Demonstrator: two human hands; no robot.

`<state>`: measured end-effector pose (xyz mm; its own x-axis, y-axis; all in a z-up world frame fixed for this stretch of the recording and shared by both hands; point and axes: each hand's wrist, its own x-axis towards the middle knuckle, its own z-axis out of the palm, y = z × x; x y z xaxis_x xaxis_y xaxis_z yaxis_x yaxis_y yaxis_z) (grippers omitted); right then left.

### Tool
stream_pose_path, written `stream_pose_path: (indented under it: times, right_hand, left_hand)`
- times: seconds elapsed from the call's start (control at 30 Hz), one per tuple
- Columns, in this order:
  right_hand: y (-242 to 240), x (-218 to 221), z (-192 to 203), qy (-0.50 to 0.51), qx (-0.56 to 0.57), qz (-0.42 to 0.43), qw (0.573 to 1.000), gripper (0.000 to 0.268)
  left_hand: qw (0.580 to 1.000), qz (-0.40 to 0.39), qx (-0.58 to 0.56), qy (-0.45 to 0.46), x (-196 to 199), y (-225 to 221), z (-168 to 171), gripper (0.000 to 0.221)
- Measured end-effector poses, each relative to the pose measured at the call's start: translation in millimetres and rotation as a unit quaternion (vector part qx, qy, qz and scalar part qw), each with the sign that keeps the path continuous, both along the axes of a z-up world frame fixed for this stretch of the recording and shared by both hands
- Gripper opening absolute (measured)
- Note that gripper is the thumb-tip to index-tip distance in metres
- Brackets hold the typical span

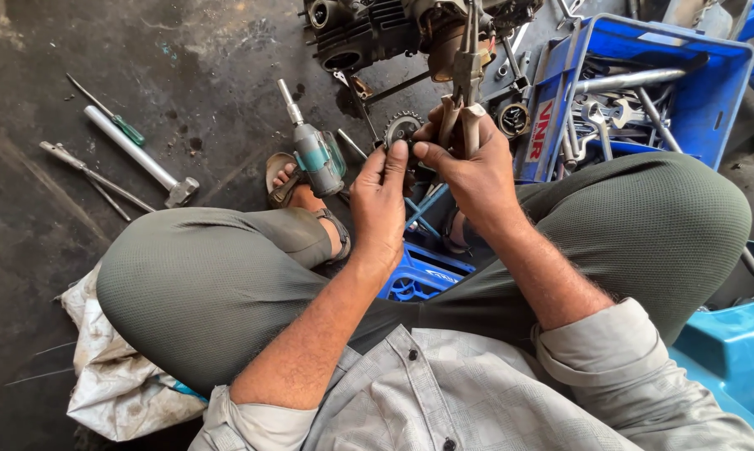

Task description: Repairing and disassembling components of a motorcycle engine on a workshop floor.

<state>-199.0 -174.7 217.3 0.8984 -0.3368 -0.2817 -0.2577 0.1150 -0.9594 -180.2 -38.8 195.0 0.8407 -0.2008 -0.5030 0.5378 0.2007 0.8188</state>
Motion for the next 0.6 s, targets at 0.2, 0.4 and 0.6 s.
stream_pose_path:
  times: [0.2, 0.4, 0.6]
  right_hand:
    - [-3.4, 3.4, 0.4, 0.022, -0.027, -0.004, 0.999, 0.046]
    - [-7.9, 4.5, 7.1, 0.071, 0.068, -0.013, 0.995, 0.05]
    - [-10.1, 6.6, 9.5, 0.073, 0.079, -0.035, 0.994, 0.05]
  left_hand:
    - [0.995, -0.036, 0.083, -0.049, 8.0, 1.5, 17.0, 0.038]
    - [0.996, -0.055, 0.059, -0.035, 9.3, 3.1, 9.5, 0.04]
    - [0.998, -0.045, -0.042, -0.004, 10.4, 6.4, 1.3, 0.04]
